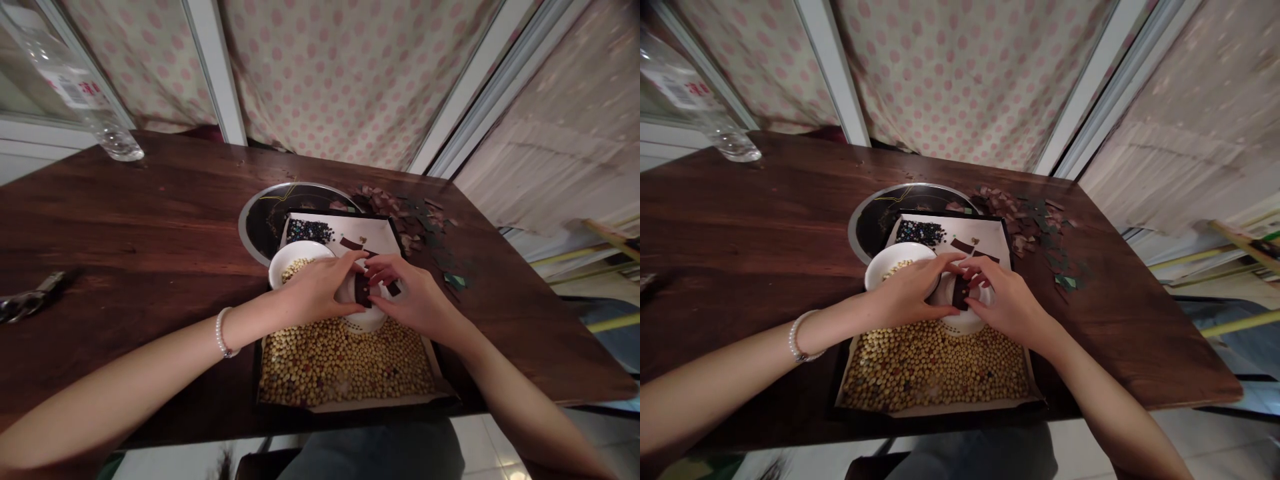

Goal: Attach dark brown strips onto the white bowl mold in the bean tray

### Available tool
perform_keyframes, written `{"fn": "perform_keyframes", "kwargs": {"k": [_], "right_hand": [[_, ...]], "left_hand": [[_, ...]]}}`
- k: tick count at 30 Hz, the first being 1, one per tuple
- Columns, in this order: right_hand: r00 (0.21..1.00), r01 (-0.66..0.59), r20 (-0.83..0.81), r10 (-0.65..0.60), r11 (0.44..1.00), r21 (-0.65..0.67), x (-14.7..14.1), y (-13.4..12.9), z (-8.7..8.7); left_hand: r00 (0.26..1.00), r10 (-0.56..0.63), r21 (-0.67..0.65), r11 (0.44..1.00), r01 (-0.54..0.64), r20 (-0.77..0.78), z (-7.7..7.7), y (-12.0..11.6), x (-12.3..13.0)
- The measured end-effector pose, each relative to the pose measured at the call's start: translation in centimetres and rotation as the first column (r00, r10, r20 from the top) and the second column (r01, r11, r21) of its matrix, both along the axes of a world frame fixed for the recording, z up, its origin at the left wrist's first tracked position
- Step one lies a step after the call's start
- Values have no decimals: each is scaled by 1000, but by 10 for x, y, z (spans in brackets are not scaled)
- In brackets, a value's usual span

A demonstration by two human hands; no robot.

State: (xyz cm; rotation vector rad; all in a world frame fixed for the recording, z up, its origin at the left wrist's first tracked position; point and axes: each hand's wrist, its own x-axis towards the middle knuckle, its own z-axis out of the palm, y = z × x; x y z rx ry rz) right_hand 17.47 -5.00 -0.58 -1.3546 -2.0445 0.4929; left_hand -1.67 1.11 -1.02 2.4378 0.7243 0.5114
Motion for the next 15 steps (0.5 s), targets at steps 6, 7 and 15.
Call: {"fn": "perform_keyframes", "kwargs": {"k": [6,7,15], "right_hand": [[1000,7,11,-7,1000,-12,0,1,0],[1000,5,17,-5,1000,-8,0,1,1],[1000,23,7,-23,1000,-1,0,0,-1]], "left_hand": [[997,-5,35,999,8,-79,2,1,1],[996,2,44,999,2,-94,3,0,2],[984,129,13,992,-129,-125,7,-12,9]]}}
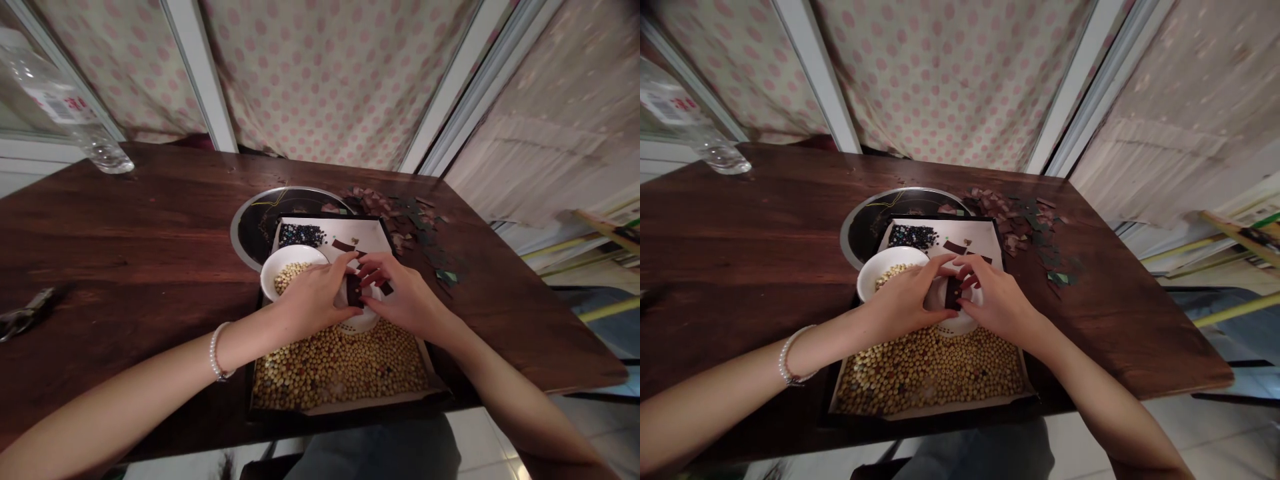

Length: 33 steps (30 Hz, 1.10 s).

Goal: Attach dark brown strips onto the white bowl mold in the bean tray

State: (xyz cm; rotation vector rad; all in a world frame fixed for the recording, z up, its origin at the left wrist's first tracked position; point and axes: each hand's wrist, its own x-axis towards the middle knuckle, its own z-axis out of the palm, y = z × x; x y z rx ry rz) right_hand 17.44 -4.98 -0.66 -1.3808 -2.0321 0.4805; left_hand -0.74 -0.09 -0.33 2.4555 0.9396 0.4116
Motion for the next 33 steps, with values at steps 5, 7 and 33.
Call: {"fn": "perform_keyframes", "kwargs": {"k": [5,7,33], "right_hand": [[999,15,-51,-16,1000,-21,0,1,-1],[998,12,-54,-13,1000,-24,0,1,-1],[751,-540,193,631,756,-370,-24,-41,1]], "left_hand": [[994,12,-79,997,-4,106,-3,0,3],[991,23,-109,994,-9,129,-3,1,3],[993,46,-51,998,-41,106,-2,3,4]]}}
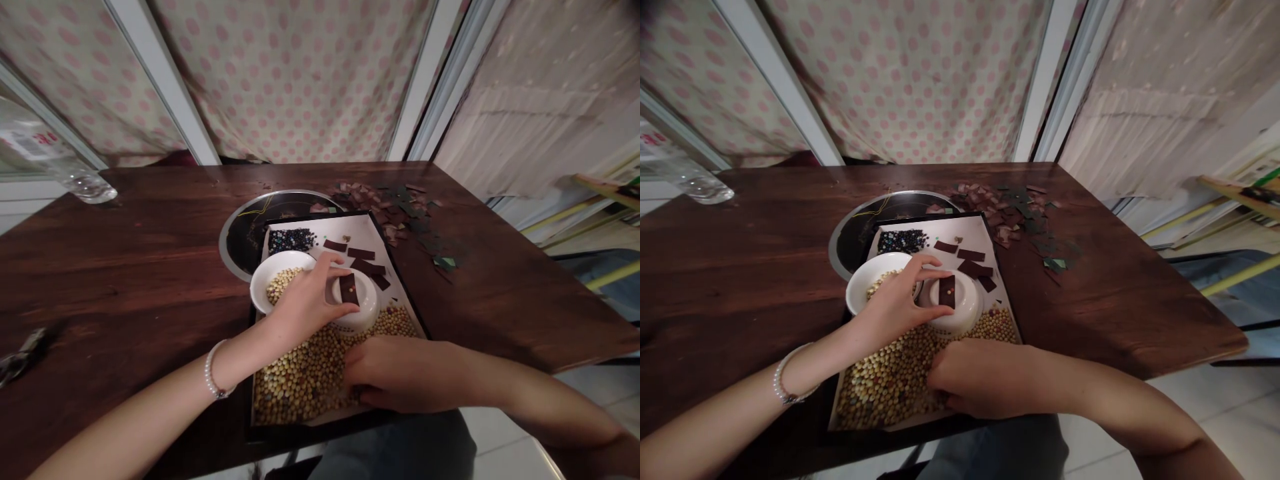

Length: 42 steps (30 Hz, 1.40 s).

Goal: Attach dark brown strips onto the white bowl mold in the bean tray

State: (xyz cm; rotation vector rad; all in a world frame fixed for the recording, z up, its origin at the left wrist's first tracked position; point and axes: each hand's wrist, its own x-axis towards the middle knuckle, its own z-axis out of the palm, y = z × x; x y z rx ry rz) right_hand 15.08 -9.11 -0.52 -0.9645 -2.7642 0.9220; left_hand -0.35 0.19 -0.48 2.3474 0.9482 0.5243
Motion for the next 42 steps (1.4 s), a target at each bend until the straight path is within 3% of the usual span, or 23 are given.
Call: {"fn": "perform_keyframes", "kwargs": {"k": [14,18,20,23,25,27,29,34,42], "right_hand": [[989,-136,71,129,985,108,-8,4,1],[988,-145,-41,147,988,46,-5,9,7],[980,-72,-182,75,997,24,2,13,12],[903,228,-391,-177,970,88,18,24,16],[803,459,-497,-328,873,166,26,33,15],[736,593,-544,-403,772,230,32,42,10],[744,608,-527,-411,742,280,34,49,4],[844,502,-413,-343,777,380,33,55,-7],[860,475,-414,-298,765,435,33,55,-13]], "left_hand": [[1000,8,16,1000,-8,-18,-1,-1,0],[1000,7,16,1000,-7,-9,-3,0,-1],[1000,-9,7,1000,9,13,-4,1,-2],[998,-26,-7,1000,26,55,-6,1,-2],[999,-10,-5,1000,10,48,-6,1,-1],[999,4,4,1000,-4,32,-5,0,0],[1000,6,11,1000,-7,23,-5,0,0],[999,1,0,1000,-1,32,-8,0,-1],[999,-13,-2,1000,13,49,-10,1,-1]]}}
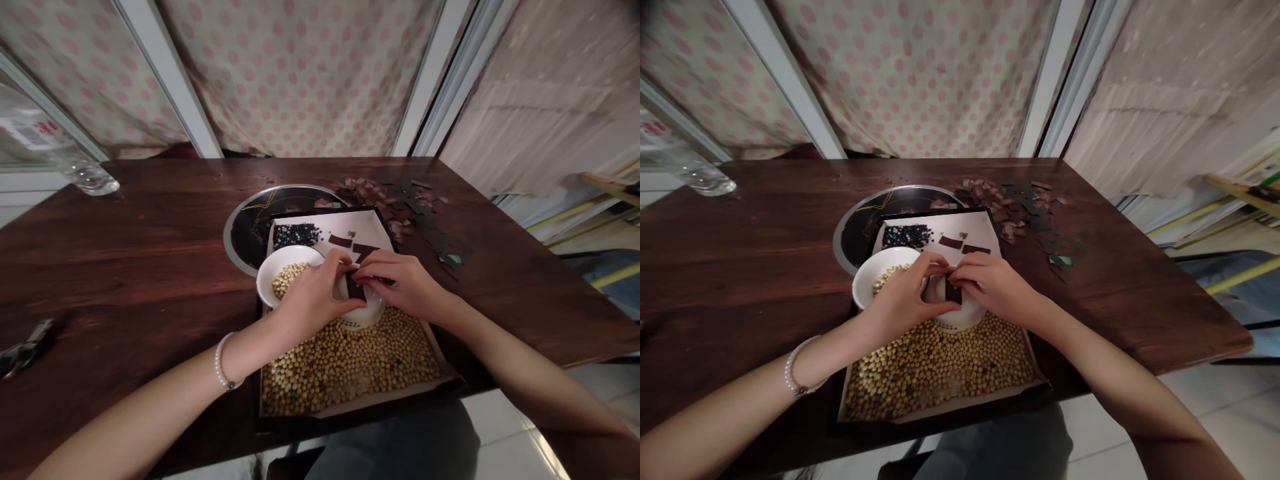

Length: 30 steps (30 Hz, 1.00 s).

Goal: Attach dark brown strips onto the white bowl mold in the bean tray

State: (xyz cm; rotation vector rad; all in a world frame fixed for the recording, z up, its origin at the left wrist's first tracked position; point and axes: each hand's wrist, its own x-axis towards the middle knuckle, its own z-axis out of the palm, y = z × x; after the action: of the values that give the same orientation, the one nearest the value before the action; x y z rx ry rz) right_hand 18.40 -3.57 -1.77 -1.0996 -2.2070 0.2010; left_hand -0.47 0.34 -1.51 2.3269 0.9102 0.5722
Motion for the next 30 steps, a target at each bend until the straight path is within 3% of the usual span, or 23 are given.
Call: {"fn": "perform_keyframes", "kwargs": {"k": [14,17,19,21,22,24,26,27,28,30], "right_hand": [[995,57,-73,-64,993,-100,0,-3,8],[984,70,-154,-86,992,-107,0,-5,13],[969,52,-229,-96,981,-187,-1,-9,21],[964,-63,-264,-33,935,-349,-3,-15,28],[965,-156,-259,40,881,-446,-4,-18,31],[942,-334,-226,246,703,-627,-8,-24,33],[883,-412,-178,434,536,-737,-14,-30,29],[859,-416,-147,490,501,-759,-17,-33,25],[845,-408,-109,523,498,-765,-20,-35,21],[837,-387,-37,546,543,-745,-25,-38,14]], "left_hand": [[999,15,-22,1000,-15,-33,3,-1,0],[999,19,-21,1000,-20,-28,4,-1,0],[1000,15,-26,1000,-15,-27,4,-1,0],[1000,-5,-31,1000,4,-20,4,-1,0],[1000,-16,-32,999,16,-14,5,-1,-1],[1000,-27,-32,999,26,-11,6,-1,-1],[1000,-13,-31,999,12,-27,8,-1,-1],[999,-1,-29,1000,0,-36,8,-2,0],[999,8,-27,1000,-9,-43,9,-2,0],[999,15,-27,1000,-16,-44,10,-2,1]]}}
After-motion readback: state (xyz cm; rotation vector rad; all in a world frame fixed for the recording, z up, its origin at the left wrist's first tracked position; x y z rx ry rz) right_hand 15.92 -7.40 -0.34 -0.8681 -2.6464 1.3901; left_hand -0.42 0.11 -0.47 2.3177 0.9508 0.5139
